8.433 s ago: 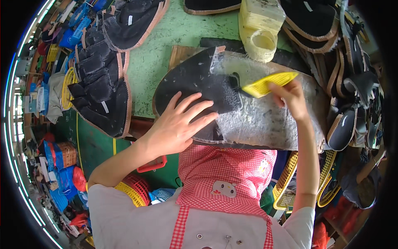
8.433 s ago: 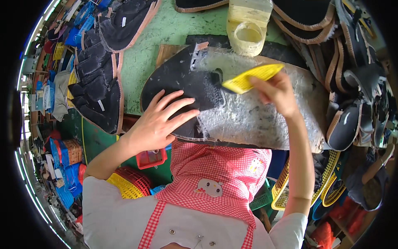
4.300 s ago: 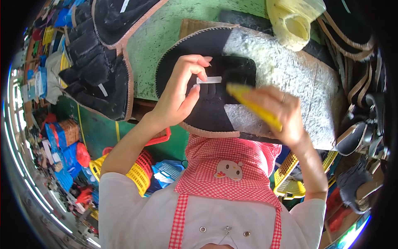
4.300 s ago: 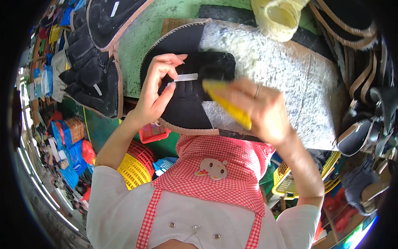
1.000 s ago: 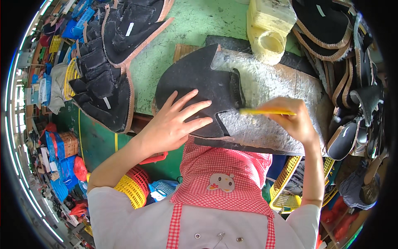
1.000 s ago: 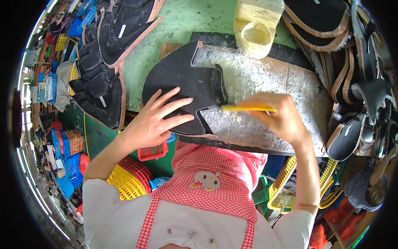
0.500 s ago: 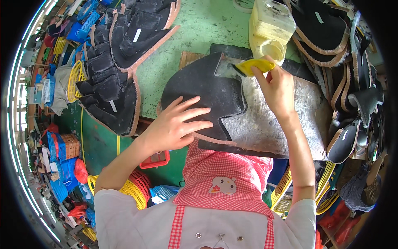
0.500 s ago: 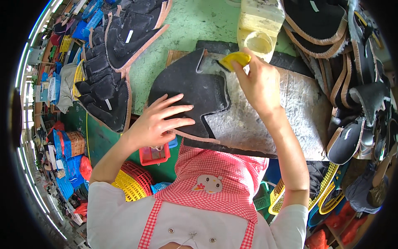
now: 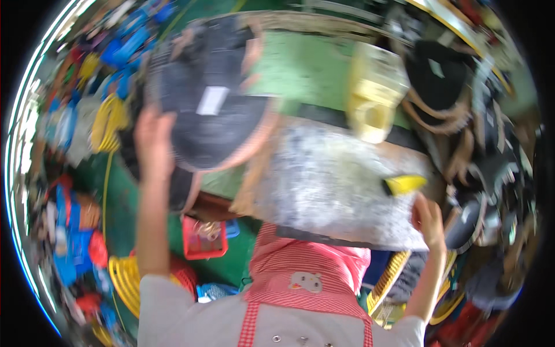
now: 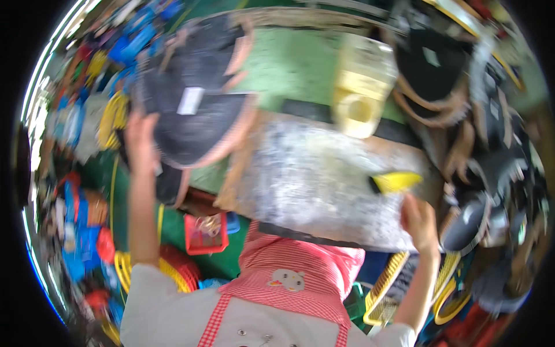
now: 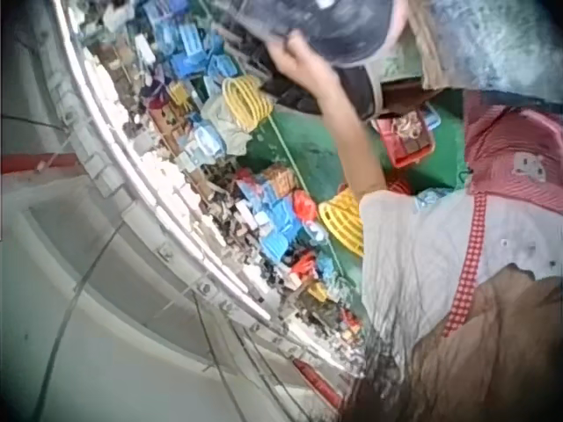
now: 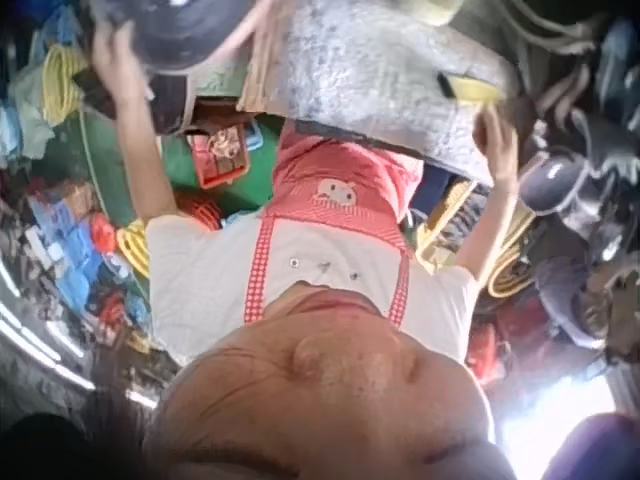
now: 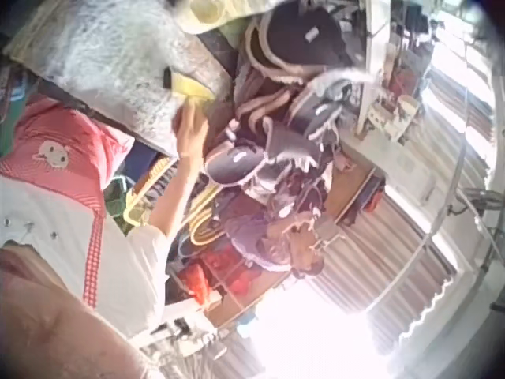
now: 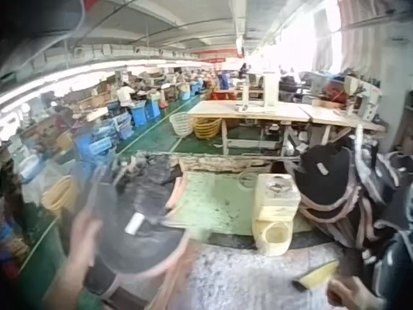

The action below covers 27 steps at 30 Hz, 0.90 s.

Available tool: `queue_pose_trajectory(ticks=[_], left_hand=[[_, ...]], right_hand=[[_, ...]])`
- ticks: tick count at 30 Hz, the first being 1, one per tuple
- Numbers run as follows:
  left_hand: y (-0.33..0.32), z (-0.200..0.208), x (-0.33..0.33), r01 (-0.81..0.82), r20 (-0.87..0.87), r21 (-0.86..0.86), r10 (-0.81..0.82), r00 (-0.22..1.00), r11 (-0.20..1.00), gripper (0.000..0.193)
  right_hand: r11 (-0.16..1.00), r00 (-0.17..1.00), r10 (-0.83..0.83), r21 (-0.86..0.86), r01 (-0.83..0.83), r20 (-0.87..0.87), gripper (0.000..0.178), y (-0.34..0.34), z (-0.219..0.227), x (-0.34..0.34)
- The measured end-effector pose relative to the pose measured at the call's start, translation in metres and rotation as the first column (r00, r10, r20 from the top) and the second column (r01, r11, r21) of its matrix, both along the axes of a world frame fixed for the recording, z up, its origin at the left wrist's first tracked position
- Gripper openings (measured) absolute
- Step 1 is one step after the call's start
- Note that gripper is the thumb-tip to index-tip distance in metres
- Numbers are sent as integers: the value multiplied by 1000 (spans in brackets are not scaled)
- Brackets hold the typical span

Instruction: The person repeatedly takes shoe upper components from a pile, applies adhesive across their surfaces using a hand applicator, and places the glued pieces onto the workbench.

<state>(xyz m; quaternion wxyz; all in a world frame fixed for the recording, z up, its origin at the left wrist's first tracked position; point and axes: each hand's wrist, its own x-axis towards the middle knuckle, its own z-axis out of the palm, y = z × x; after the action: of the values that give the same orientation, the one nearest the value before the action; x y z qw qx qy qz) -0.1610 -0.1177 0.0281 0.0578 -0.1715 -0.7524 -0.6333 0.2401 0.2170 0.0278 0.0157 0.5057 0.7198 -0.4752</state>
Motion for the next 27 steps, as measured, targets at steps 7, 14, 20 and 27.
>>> queue_pose_trajectory(ticks=[7,14,20,27], left_hand=[[24,1,-27,-190,-659,-577,-316,682,794,63],[131,4,67,308,-342,-644,-624,703,700,49],[208,30,134,538,-288,-554,-752,592,635,32],[337,30,299,905,-471,-364,-882,25,220,23]], right_hand=[[471,133,119,-62,-880,-984,23,-57,72,-37],[488,-47,150,115,-865,-988,27,-74,87,-13],[558,-82,215,191,-808,-973,30,-64,77,28],[645,-89,290,263,-717,-953,34,-38,75,73]])
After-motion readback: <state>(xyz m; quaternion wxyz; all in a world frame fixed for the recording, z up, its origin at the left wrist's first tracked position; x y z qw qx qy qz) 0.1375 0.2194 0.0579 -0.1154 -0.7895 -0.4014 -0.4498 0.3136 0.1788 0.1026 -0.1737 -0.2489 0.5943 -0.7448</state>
